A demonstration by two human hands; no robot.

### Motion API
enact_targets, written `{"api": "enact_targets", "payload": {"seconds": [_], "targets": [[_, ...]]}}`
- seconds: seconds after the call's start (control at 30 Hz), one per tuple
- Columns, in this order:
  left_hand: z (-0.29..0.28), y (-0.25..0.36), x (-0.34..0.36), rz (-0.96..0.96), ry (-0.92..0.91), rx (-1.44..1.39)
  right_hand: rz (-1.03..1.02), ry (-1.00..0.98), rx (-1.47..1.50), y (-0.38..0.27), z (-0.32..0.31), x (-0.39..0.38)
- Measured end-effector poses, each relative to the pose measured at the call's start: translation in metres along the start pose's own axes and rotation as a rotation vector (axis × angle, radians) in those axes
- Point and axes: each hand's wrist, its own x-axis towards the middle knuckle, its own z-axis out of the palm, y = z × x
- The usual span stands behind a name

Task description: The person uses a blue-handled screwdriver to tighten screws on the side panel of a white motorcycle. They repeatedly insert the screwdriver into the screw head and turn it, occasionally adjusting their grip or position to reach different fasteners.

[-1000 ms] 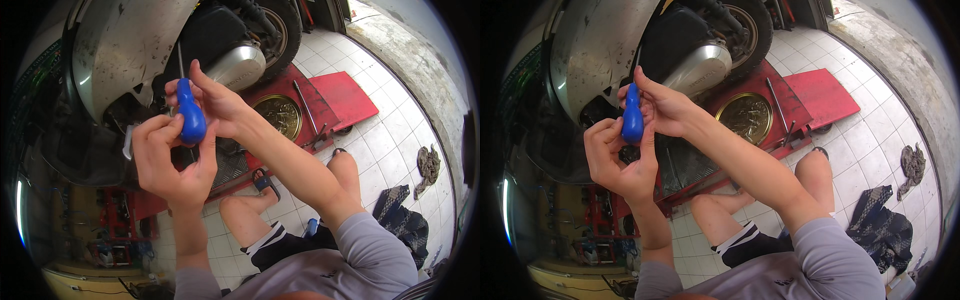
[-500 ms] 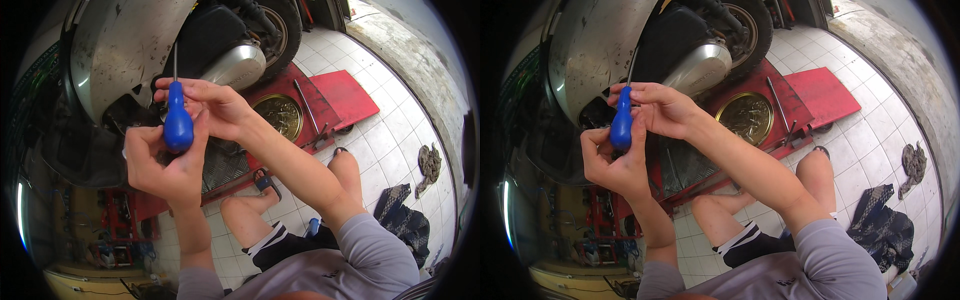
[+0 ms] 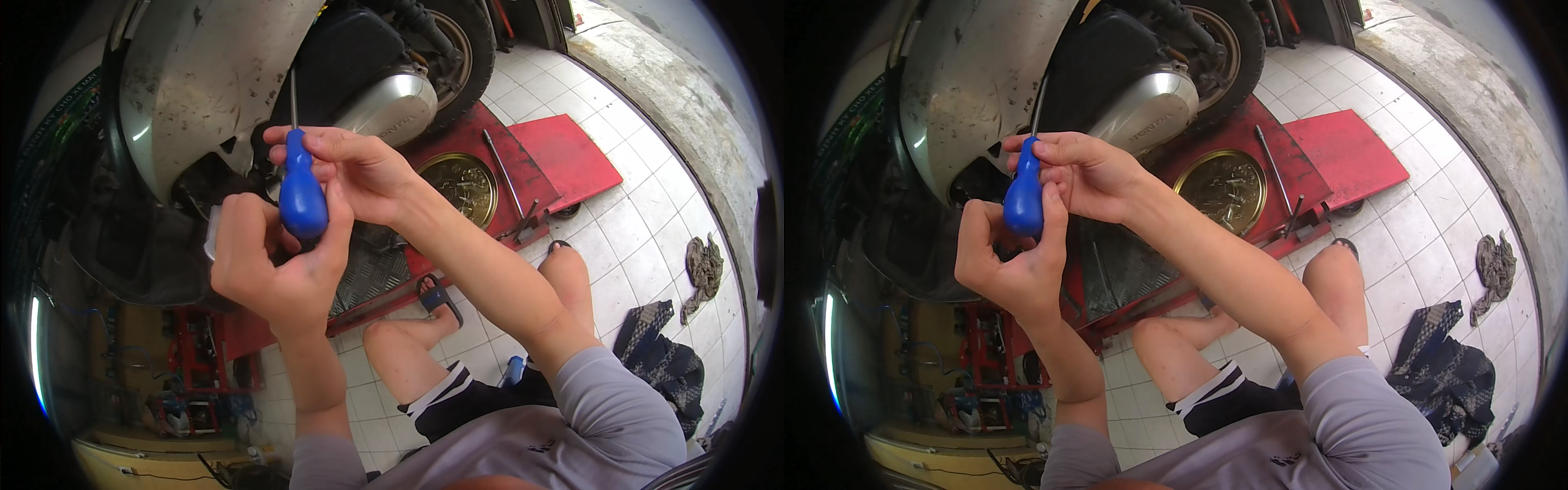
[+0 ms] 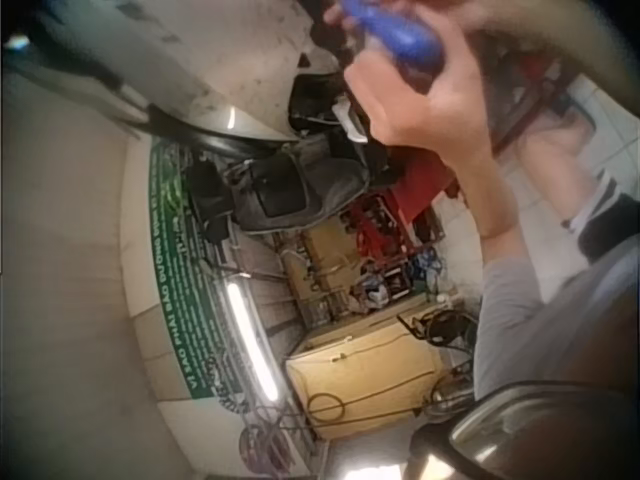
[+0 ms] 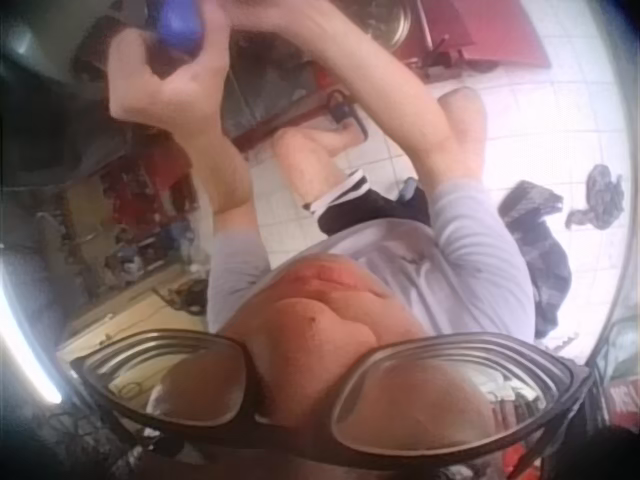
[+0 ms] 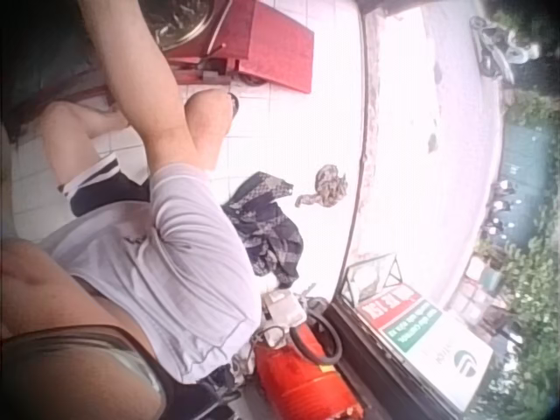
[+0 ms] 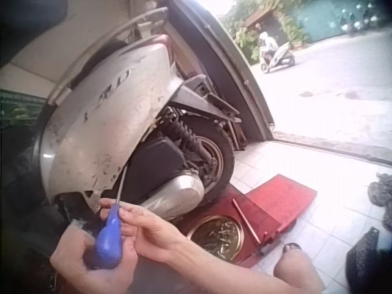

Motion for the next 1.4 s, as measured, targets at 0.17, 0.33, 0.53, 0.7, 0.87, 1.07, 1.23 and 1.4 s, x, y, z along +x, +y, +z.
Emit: {"api": "enact_targets", "payload": {"seconds": [0.17, 0.33, 0.53, 0.7, 0.87, 1.07, 1.23, 1.4], "targets": [[0.006, 0.004, 0.007, 0.107, 0.014, -0.321, 0.012, -0.133, 0.052, -0.003, -0.036, 0.009], [0.017, 0.003, 0.002, 0.255, 0.081, -0.276, -0.051, 0.081, 0.029, 0.008, -0.023, 0.012], [0.009, -0.004, 0.007, 0.228, 0.184, -0.089, -0.080, 0.137, 0.011, 0.005, 0.001, 0.000], [0.018, -0.001, 0.012, 0.371, 0.131, -0.235, -0.034, -0.049, 0.098, 0.004, -0.033, 0.010], [0.009, -0.003, 0.002, 0.156, 0.196, -0.072, -0.017, -0.030, 0.155, 0.001, 0.003, 0.001], [0.012, 0.005, 0.014, 0.137, 0.145, -0.311, 0.004, -0.171, 0.153, 0.002, -0.024, 0.006], [0.014, -0.001, 0.007, 0.179, 0.214, -0.173, -0.044, 0.076, 0.079, 0.004, 0.010, 0.000], [0.007, -0.010, 0.009, 0.189, 0.158, -0.164, -0.036, -0.011, 0.031, 0.001, -0.008, 0.004]]}}
